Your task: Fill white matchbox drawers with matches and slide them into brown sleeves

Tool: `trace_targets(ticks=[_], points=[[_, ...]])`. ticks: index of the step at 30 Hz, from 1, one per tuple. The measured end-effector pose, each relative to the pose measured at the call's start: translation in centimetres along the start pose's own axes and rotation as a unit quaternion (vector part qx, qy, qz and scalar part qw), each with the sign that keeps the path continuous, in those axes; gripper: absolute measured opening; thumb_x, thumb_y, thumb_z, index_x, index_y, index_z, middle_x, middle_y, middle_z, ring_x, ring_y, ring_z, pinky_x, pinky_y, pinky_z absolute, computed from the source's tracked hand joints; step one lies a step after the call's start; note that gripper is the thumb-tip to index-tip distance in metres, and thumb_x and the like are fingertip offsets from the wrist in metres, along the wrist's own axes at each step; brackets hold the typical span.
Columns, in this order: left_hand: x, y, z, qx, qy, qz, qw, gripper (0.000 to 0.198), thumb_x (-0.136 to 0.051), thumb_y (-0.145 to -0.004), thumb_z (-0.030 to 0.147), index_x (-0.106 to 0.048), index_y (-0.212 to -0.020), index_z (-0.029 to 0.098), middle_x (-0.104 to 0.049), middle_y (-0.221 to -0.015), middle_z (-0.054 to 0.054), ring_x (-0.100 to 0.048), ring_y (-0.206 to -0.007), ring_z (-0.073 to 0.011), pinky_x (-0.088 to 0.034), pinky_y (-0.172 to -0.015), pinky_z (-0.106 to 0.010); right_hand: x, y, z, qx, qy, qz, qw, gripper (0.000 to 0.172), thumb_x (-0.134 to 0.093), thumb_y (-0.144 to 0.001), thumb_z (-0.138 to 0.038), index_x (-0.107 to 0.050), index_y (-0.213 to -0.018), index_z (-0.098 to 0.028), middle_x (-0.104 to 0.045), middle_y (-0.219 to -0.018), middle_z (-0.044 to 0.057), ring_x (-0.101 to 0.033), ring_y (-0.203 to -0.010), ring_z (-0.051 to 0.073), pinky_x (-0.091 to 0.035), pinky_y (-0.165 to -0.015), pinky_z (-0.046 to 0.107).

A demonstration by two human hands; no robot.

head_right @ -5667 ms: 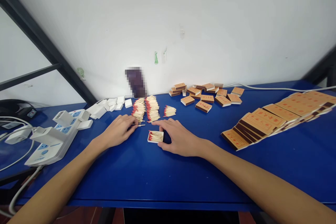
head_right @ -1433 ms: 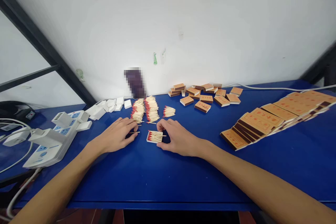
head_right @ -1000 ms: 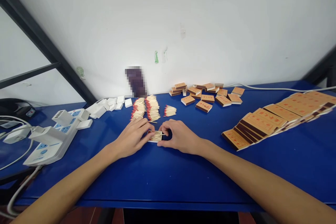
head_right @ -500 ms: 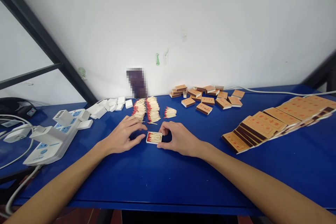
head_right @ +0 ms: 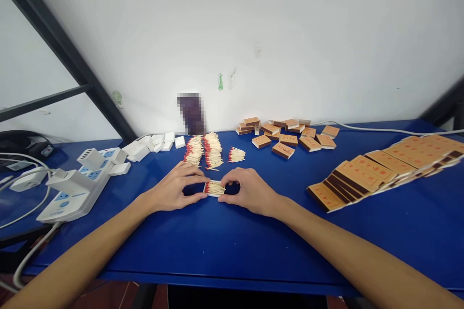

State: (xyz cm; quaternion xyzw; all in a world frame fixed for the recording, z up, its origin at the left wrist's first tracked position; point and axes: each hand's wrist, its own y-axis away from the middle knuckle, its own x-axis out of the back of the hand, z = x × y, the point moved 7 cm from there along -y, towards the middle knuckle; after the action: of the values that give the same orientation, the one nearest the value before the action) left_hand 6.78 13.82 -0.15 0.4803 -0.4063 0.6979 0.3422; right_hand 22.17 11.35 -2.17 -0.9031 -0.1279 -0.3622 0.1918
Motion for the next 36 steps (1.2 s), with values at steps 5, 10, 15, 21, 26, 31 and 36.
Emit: trace_targets(ticks=[5, 10, 15, 21, 26, 31, 36], points=[[1.2, 0.3, -2.4, 0.054, -0.063, 0.033, 0.996, 0.029, -0.050, -0.094, 0.037, -0.065, -0.112, 0.021, -0.067, -0.107, -0.006, -0.058, -0.098, -0.0226, -0.039, -0.087, -0.039, -0.1, 0.0, -0.4, 0.030, 0.009, -0.014, 0.999, 0.019, -0.073, -0.079, -0.038, -0.071, -0.091, -0.023, -0.071, -0.100, 0.003, -0.064, -0.086, 0.017, -0.049, -0.074, 0.028], [2.3, 1.0, -5.4, 0.100, -0.133, 0.022, 0.986, 0.020, -0.052, -0.089, 0.033, -0.067, -0.089, 0.019, -0.065, -0.090, -0.005, -0.057, -0.086, -0.0223, -0.038, -0.080, -0.038, -0.2, 0.1, -0.4, 0.026, 0.005, -0.024, 0.999, 0.023, -0.070, -0.082, -0.040, -0.069, -0.098, -0.023, -0.070, -0.100, 0.004, -0.063, -0.087, 0.019, -0.050, -0.078, 0.032], [1.9, 1.1, -5.3, 0.081, -0.111, -0.025, 0.990, 0.017, -0.054, -0.087, 0.034, -0.062, -0.083, 0.020, -0.062, -0.084, -0.003, -0.055, -0.084, -0.0212, -0.036, -0.077, -0.036, -0.6, 0.2, -0.6, 0.045, 0.008, -0.052, 0.998, 0.022, -0.064, -0.088, -0.039, -0.072, -0.103, -0.026, -0.067, -0.110, 0.005, -0.061, -0.100, 0.021, -0.048, -0.087, 0.034], [1.4, 0.9, -5.2, 0.085, -0.095, -0.037, 0.991, 0.017, -0.045, -0.092, 0.025, -0.059, -0.084, 0.019, -0.061, -0.086, -0.004, -0.054, -0.084, -0.0199, -0.037, -0.077, -0.034, -0.8, 0.2, -0.5, 0.068, 0.020, -0.062, 0.996, 0.027, -0.062, -0.090, -0.040, -0.072, -0.111, -0.027, -0.063, -0.112, 0.006, -0.060, -0.102, 0.021, -0.046, -0.091, 0.035], [1.7, 0.6, -3.5, 0.086, -0.039, -0.012, 0.995, 0.019, -0.043, -0.096, 0.028, -0.057, -0.087, 0.019, -0.060, -0.087, -0.003, -0.054, -0.086, -0.0191, -0.039, -0.079, -0.033, -1.0, 0.2, -0.5, 0.054, 0.008, -0.063, 0.997, 0.032, -0.063, -0.089, -0.040, -0.065, -0.117, -0.026, -0.063, -0.109, 0.006, -0.059, -0.098, 0.021, -0.047, -0.088, 0.036], [0.4, -0.4, 0.4, 0.040, 0.031, 0.003, 0.999, 0.017, -0.047, -0.096, 0.030, -0.059, -0.089, 0.020, -0.059, -0.086, -0.001, -0.054, -0.084, -0.0165, -0.041, -0.081, -0.031, -0.9, 0.1, 0.3, 0.006, -0.022, -0.037, 0.999, 0.040, -0.070, -0.081, -0.035, -0.049, -0.113, -0.024, -0.063, -0.104, 0.003, -0.057, -0.083, 0.017, -0.048, -0.079, 0.033], [0.6, -0.3, -1.8, 0.096, -0.003, 0.059, 0.994, 0.021, -0.042, -0.098, 0.033, -0.060, -0.100, 0.021, -0.061, -0.088, -0.003, -0.055, -0.085, -0.0184, -0.041, -0.080, -0.034, -1.1, 0.2, 0.6, 0.001, -0.020, -0.041, 0.999, 0.046, -0.069, -0.081, -0.037, -0.045, -0.119, -0.026, -0.062, -0.105, 0.003, -0.058, -0.086, 0.017, -0.047, -0.082, 0.035]])
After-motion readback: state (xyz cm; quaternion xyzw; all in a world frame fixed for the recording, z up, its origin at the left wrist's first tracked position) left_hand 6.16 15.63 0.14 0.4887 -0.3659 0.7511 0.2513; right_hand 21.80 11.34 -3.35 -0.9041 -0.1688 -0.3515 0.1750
